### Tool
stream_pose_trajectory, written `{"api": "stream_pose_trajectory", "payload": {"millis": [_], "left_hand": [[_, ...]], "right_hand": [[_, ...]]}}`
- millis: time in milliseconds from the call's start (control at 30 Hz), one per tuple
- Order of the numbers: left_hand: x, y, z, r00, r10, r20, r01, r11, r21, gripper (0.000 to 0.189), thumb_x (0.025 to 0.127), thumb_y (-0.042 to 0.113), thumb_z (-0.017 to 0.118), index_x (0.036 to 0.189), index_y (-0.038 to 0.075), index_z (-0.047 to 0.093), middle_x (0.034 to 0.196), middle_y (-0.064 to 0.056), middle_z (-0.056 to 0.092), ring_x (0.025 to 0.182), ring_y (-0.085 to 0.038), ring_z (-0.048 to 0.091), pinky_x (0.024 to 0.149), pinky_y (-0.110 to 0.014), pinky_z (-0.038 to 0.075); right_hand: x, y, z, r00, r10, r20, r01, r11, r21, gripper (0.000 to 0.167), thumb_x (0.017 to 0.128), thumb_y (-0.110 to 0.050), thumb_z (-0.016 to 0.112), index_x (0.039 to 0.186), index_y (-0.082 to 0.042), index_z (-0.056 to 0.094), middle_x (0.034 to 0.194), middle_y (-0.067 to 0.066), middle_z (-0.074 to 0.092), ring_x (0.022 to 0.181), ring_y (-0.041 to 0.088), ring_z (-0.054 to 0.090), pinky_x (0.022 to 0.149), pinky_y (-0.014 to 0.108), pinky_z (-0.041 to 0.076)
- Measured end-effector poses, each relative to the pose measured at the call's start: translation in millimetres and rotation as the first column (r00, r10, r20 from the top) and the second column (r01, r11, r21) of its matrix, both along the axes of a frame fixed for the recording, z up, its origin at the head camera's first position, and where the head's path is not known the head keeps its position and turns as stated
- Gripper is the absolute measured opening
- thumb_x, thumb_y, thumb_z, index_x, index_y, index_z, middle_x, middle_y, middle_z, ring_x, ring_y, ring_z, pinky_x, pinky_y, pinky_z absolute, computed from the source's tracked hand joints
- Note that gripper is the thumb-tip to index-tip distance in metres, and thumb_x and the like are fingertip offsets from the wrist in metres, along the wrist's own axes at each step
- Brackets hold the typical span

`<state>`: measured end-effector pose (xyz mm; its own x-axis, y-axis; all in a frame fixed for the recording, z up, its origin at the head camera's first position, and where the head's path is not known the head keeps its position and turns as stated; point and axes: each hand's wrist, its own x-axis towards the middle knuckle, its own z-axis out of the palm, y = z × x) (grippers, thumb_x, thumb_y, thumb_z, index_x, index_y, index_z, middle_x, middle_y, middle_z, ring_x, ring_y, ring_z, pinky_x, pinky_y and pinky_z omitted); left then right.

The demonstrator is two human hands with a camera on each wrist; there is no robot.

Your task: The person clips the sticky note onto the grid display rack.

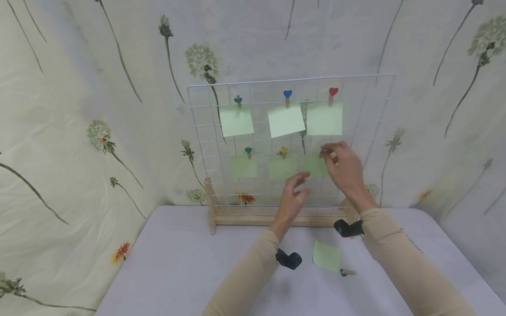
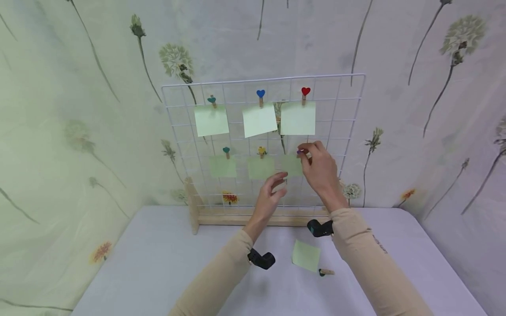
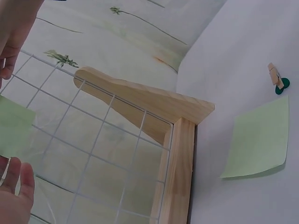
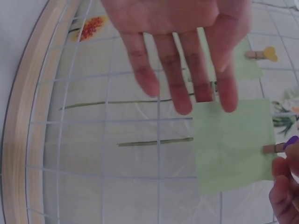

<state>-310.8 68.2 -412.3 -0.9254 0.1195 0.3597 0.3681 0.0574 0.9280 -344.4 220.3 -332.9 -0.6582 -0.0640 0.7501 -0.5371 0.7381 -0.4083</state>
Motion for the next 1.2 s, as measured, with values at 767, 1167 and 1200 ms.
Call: {"api": "stream_pose_trajectory", "payload": {"millis": [767,1167,1200], "left_hand": [[22.9,1.9,-58.5,0.981,0.011,0.193,0.008,0.995,-0.095,0.035,0.089,0.02,0.057,0.124,0.025,0.06,0.129,0.012,0.054,0.123,-0.016,0.049,0.098,-0.036,0.043],[37.1,6.6,-83.2,0.977,0.027,0.209,0.02,0.976,-0.219,0.03,0.09,0.025,0.057,0.12,0.029,0.061,0.126,0.013,0.054,0.121,-0.013,0.049,0.099,-0.039,0.042],[38.1,6.5,-84.7,0.979,0.032,0.204,0.017,0.972,-0.235,0.03,0.09,0.025,0.057,0.12,0.029,0.061,0.126,0.013,0.054,0.12,-0.011,0.049,0.099,-0.039,0.042]], "right_hand": [[11.5,7.5,-12.4,0.993,0.092,0.07,-0.088,0.994,-0.065,0.039,0.089,-0.004,0.052,0.128,-0.008,0.056,0.112,0.014,0.059,0.074,0.029,0.063,0.051,0.019,0.044],[13.3,13.0,-16.6,0.995,0.088,0.045,-0.087,0.996,-0.032,0.041,0.088,-0.003,0.052,0.128,-0.007,0.055,0.117,0.015,0.059,0.074,0.03,0.063,0.054,0.022,0.045],[13.4,13.4,-16.8,0.995,0.086,0.042,-0.085,0.996,-0.03,0.041,0.088,-0.002,0.052,0.128,-0.007,0.055,0.117,0.015,0.058,0.075,0.03,0.063,0.055,0.023,0.045]]}}
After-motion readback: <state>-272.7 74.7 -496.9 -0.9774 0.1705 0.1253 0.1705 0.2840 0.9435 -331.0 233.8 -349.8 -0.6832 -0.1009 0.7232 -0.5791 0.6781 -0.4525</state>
